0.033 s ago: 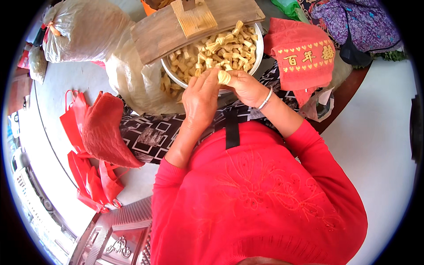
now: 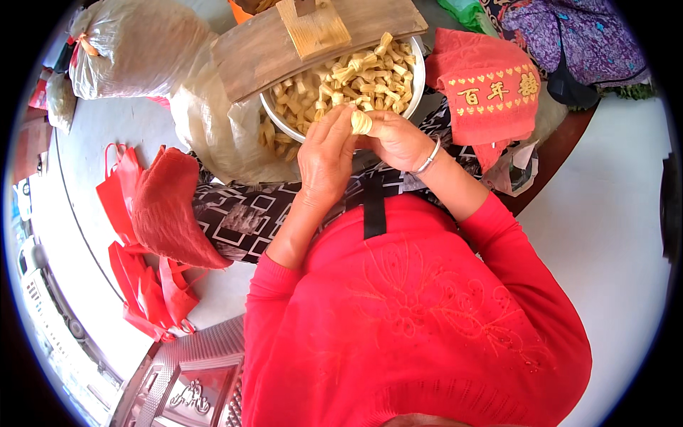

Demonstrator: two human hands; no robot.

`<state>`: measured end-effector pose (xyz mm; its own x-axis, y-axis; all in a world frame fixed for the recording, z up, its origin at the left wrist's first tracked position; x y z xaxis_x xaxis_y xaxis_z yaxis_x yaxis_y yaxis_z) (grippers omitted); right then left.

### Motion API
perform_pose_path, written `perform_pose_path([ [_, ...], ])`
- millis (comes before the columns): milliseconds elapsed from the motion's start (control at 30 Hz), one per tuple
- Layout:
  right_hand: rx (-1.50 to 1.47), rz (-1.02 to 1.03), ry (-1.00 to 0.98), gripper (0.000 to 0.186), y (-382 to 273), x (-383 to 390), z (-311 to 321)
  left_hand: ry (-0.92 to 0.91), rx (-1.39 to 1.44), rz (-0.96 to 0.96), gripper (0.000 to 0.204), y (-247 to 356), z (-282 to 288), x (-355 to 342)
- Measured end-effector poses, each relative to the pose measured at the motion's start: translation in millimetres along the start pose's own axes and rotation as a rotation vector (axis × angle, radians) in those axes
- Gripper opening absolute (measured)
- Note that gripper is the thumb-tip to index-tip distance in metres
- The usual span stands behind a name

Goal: The person picks up strips of dough from a metal bowl, twists and ties them into knots by hand, and places the shaped pieces back into the bowl. They occasionally reach into a large white bag to gather more strips.

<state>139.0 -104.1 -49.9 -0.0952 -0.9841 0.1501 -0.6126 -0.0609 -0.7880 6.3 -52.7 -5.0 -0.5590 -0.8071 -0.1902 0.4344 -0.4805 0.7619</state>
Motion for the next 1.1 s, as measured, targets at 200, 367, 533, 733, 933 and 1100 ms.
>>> perform_pose_path([
  [200,0.637,0.380,-0.040,0.018,-13.8,-7.5,-5.0,-0.122,0.313,0.121,0.040,2.2,2.2,-5.1],
  [367,1.362,0.910,-0.080,0.012,-43.2,-8.2,-26.0,-0.174,0.367,0.416,0.030,-5.7,-12.1,-17.4],
  [533,1.233,0.977,-0.017,0.008,-49.5,-4.2,-32.6,-0.224,0.812,0.642,0.023,-22.6,-25.6,-20.6],
  [733,0.842,0.678,0.184,0.007,-44.0,-21.4,-12.7,-0.375,1.097,0.867,0.031,-0.7,-18.4,28.3],
  [933,0.630,0.569,0.128,0.039,-67.7,-19.7,1.9,0.022,0.098,0.186,0.011,-13.7,11.6,15.1],
  [1100,0.898,0.524,-0.143,0.034,-85.3,-27.8,-15.6,0.098,-0.360,-0.174,0.015,-0.6,22.5,-7.1],
])
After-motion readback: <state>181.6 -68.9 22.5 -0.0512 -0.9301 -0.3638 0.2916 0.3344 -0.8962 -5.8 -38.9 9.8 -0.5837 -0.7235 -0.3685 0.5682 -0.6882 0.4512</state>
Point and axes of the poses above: each hand's wrist, its own x-axis away from the middle knuckle, its own z-axis out of the back of the hand, y = z × x, the point moved 3 cm from there along -x, towards the middle knuckle, and after that the axes turned 13 degrees about z, right-handed, at the moved point
